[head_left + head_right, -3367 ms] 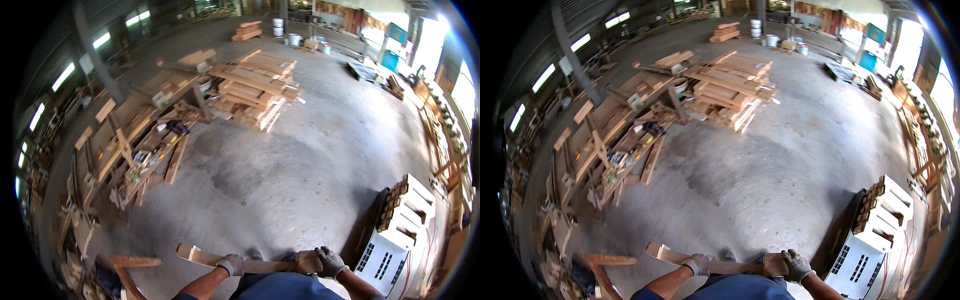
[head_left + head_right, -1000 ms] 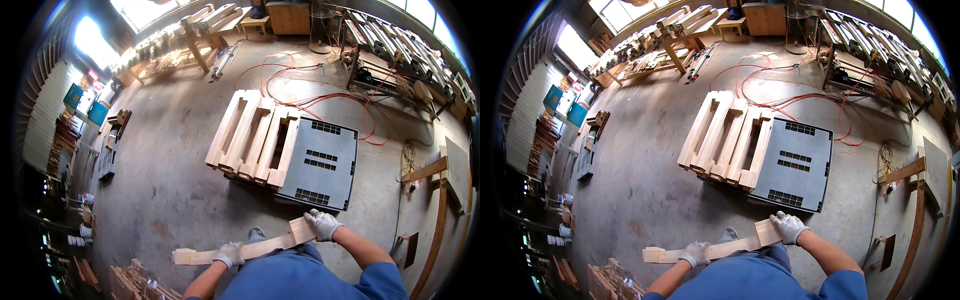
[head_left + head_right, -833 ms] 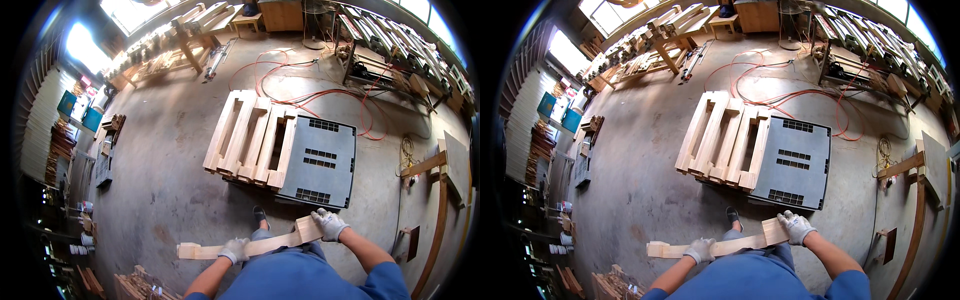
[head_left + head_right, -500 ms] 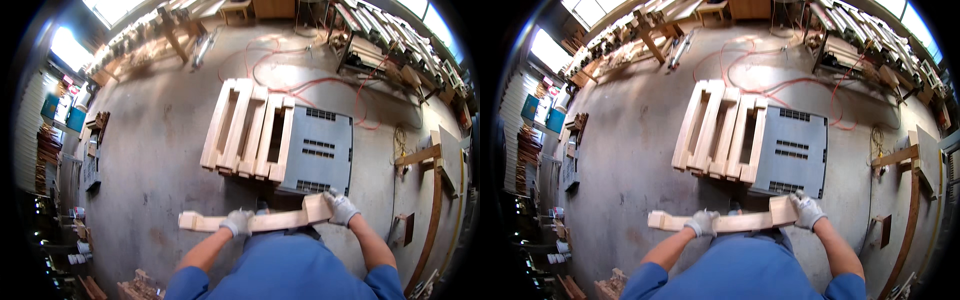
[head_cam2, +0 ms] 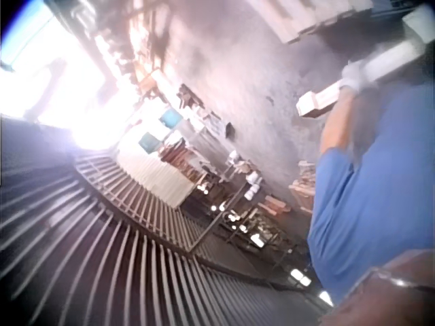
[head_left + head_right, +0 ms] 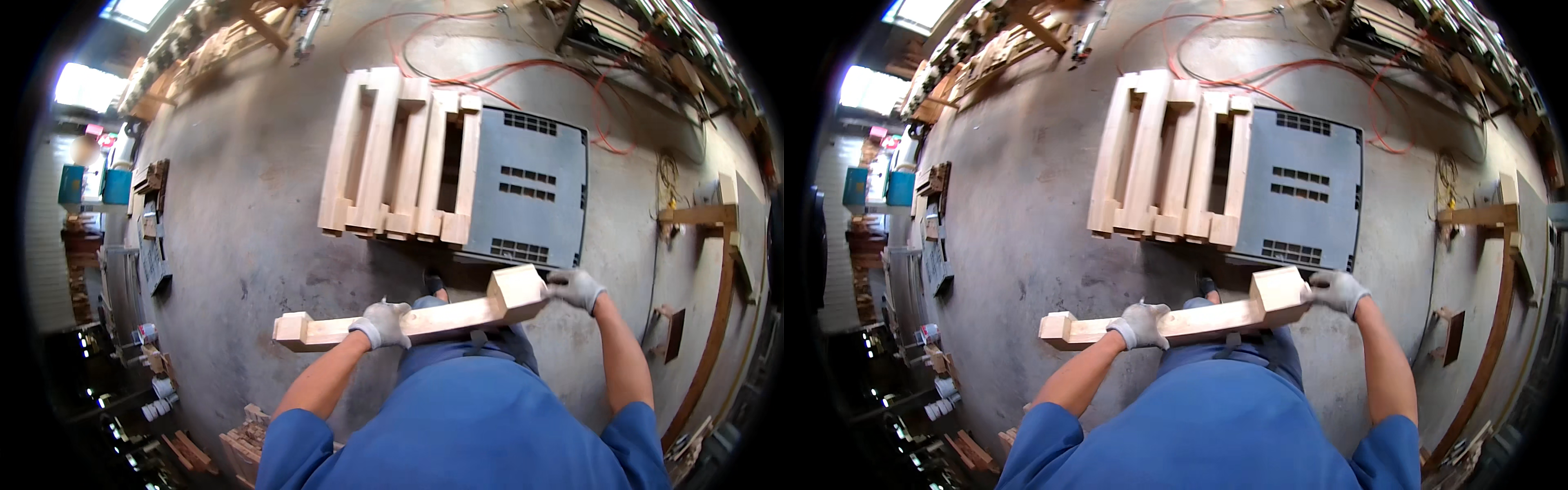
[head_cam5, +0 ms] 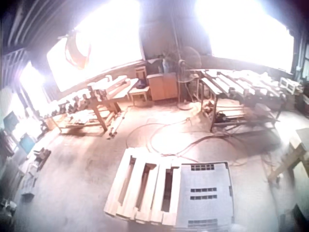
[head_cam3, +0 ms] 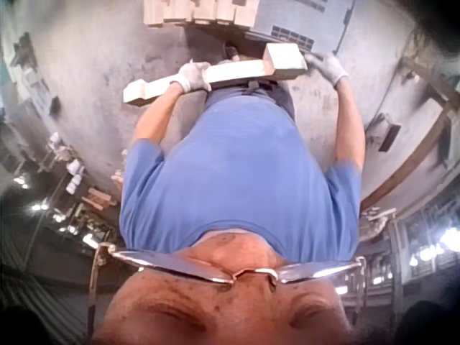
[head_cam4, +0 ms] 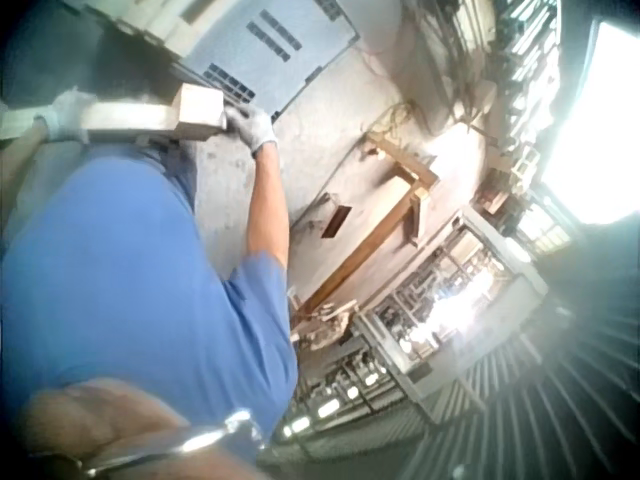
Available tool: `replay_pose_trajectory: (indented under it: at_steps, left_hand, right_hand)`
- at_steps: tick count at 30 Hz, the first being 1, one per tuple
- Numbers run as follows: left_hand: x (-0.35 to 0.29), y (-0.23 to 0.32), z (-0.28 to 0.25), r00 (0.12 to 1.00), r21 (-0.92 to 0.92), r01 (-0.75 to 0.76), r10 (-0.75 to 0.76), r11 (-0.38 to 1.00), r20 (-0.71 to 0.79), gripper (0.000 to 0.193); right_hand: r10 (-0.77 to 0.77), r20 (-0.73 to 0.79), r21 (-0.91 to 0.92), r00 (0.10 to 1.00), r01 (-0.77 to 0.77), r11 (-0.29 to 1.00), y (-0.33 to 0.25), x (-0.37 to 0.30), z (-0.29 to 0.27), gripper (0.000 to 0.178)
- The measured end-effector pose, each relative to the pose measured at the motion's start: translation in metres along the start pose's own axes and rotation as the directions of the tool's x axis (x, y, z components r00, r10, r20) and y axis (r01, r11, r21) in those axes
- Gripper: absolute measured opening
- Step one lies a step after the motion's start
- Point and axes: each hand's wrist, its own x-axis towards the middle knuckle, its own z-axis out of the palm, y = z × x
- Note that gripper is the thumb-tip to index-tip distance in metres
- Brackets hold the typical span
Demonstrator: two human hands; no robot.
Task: The person uses pliers to remove nails from wooden frame pieces on a workbench, then carries the pieces to a stack and places them on top. The person repeats this process with additional frame pieces.
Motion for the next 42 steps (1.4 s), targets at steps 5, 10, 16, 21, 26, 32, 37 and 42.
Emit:
replay_pose_trajectory:
  at_steps: [5,10,16,21,26,32,37,42]
  left_hand:
    - [0.015,0.010,0.015,0.998,-0.020,-0.008,0.007,1.000,-0.064,0.087]
    - [0.019,0.019,0.031,0.999,-0.065,-0.008,0.005,0.998,-0.047,0.086]
    - [0.008,0.028,0.031,0.996,-0.108,-0.047,0.038,0.993,-0.078,0.083]
    - [0.017,0.020,0.035,0.995,-0.076,-0.066,0.060,0.995,-0.078,0.090]
    - [0.021,0.023,0.024,0.998,-0.124,-0.053,0.047,0.991,-0.050,0.085]
    - [0.030,0.030,0.022,0.999,-0.073,-0.053,0.053,0.996,-0.006,0.088]
    - [0.039,0.051,0.006,0.999,-0.216,-0.038,0.032,0.976,-0.030,0.093]
    - [0.066,0.083,-0.019,0.996,-0.262,0.002,0.023,0.965,0.091,0.090]
  right_hand:
    - [0.079,-0.321,-0.036,0.944,-0.096,0.995,0.042,0.013,-0.008,0.032]
    - [0.236,-0.248,0.247,0.940,-0.175,0.953,0.098,0.015,0.046,0.034]
    - [0.539,0.250,0.952,0.804,-0.307,0.016,0.069,0.021,0.080,0.041]
    - [0.399,0.063,0.985,0.915,-0.120,0.121,0.051,0.007,0.069,0.041]
    - [0.312,-0.077,0.937,0.947,-0.038,0.347,0.032,-0.001,0.045,0.043]
    - [0.344,-0.352,0.704,0.871,0.004,0.710,0.052,0.002,0.043,0.045]
    - [0.437,-0.535,0.567,0.723,-0.076,0.820,0.052,-0.005,0.044,0.043]
    - [0.208,-0.603,0.337,0.770,0.009,0.941,0.034,-0.002,0.090,0.048]
